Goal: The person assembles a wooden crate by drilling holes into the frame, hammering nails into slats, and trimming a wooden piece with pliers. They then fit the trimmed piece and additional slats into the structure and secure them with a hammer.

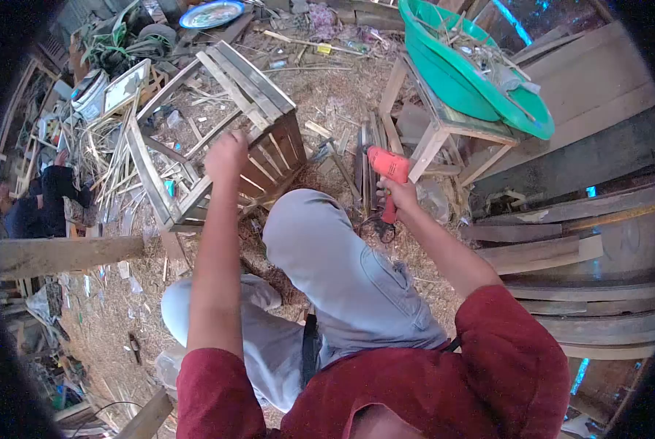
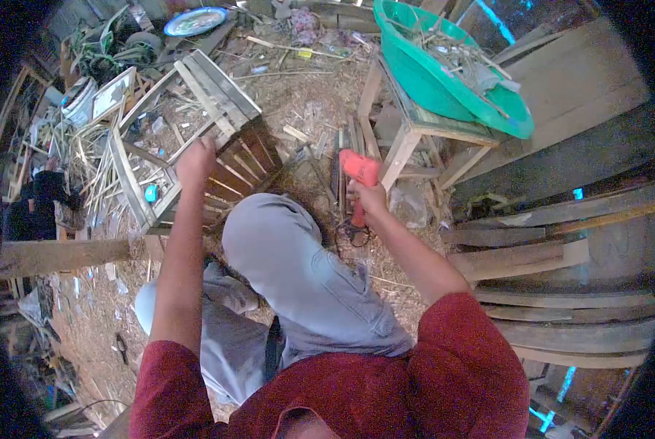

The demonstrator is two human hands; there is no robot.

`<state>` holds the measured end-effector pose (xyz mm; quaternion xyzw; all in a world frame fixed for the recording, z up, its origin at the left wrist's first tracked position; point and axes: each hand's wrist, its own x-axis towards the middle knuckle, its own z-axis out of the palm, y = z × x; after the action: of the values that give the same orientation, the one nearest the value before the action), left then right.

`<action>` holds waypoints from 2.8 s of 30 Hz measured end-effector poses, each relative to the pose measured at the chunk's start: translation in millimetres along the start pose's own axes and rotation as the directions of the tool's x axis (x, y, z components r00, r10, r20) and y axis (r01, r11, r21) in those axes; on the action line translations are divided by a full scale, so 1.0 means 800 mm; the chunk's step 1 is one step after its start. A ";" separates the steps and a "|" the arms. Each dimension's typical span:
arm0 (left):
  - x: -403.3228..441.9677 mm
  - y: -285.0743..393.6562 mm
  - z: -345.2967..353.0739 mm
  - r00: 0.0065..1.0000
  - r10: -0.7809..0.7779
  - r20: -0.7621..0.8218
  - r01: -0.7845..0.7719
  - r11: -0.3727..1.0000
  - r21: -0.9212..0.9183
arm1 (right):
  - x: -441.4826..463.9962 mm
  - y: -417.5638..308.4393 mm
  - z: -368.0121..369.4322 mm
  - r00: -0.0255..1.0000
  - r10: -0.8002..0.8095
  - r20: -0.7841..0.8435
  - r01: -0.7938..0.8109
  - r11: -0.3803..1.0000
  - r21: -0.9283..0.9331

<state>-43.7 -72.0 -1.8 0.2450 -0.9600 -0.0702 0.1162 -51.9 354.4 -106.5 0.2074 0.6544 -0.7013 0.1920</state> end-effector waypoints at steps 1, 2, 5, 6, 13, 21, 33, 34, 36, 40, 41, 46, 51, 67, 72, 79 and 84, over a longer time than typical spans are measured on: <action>0.007 0.000 0.003 0.999 -0.038 -0.007 0.038 0.999 0.005 | 0.012 0.015 -0.004 0.999 0.035 0.000 -0.035 0.998 0.059; 0.008 -0.007 0.003 0.997 0.078 0.018 -0.079 0.992 0.102 | 0.020 0.029 -0.006 0.997 0.075 0.000 -0.074 0.991 0.112; 0.029 -0.005 -0.008 0.984 -0.121 0.131 0.130 0.990 -0.061 | 0.068 0.094 -0.015 0.993 0.115 -0.023 -0.107 0.967 0.231; 0.033 -0.005 -0.008 0.983 -0.139 0.122 0.146 0.988 -0.054 | 0.087 0.126 -0.024 0.991 0.133 -0.005 -0.127 0.953 0.275; 0.058 0.004 -0.011 0.965 -0.200 0.171 0.204 0.979 -0.009 | 0.096 0.177 -0.030 0.951 0.307 0.042 -0.274 0.771 0.575; 0.050 -0.005 -0.005 0.971 -0.232 0.057 0.237 0.964 -0.119 | 0.117 0.256 -0.034 0.946 0.032 -0.322 -0.033 0.999 0.003; 0.047 -0.022 -0.005 0.943 -0.330 0.043 0.148 0.300 -0.942 | 0.162 0.177 0.097 0.869 -0.453 0.200 0.311 0.184 -0.932; 0.049 -0.029 0.001 0.951 -0.308 -0.032 0.071 0.320 -0.945 | 0.202 0.225 0.089 0.813 -0.522 0.258 0.340 0.066 -0.938; 0.050 -0.027 -0.006 0.942 -0.327 -0.074 0.036 0.320 -0.947 | 0.229 0.235 0.104 0.830 -0.497 0.253 0.326 0.065 -0.943; 0.054 -0.036 -0.002 0.938 -0.329 -0.110 -0.007 0.298 -0.954 | 0.229 0.212 0.130 0.955 -0.230 0.188 0.248 0.269 -0.931; 0.053 -0.036 -0.004 0.941 -0.323 -0.102 -0.013 0.268 -0.963 | 0.210 0.182 0.137 0.972 -0.150 0.181 0.222 0.339 -0.914; 0.055 -0.043 -0.025 0.990 -0.139 -0.021 0.004 0.178 -0.984 | 0.173 0.133 0.129 0.995 -0.065 0.080 0.103 0.609 -0.787; 0.050 -0.056 -0.021 0.999 -0.026 -0.026 -0.027 -0.014 -1.000 | 0.121 0.034 0.112 0.970 -0.168 0.176 0.243 0.664 -0.707; 0.018 -0.024 -0.159 0.957 -0.284 0.061 0.060 -0.014 -0.998 | -0.175 -0.244 0.051 0.872 -0.261 0.415 0.353 0.922 -0.160; -0.030 -0.011 -0.235 0.958 -0.262 0.112 0.111 -0.019 -0.994 | -0.257 -0.274 0.054 0.819 -0.301 0.488 0.375 0.925 -0.059; -0.110 -0.021 -0.264 0.968 -0.169 0.184 0.189 0.015 -0.982 | -0.347 -0.294 0.132 0.778 -0.176 0.603 0.194 0.980 0.036; -0.119 -0.039 -0.259 0.988 -0.140 0.057 0.079 0.160 -0.984 | -0.321 -0.286 0.188 0.699 -0.164 0.696 0.316 0.944 -0.095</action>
<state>105.1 -68.9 173.8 0.1825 -0.6650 -0.6744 0.2639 34.3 219.6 233.1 -0.1720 0.6295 -0.6749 0.3444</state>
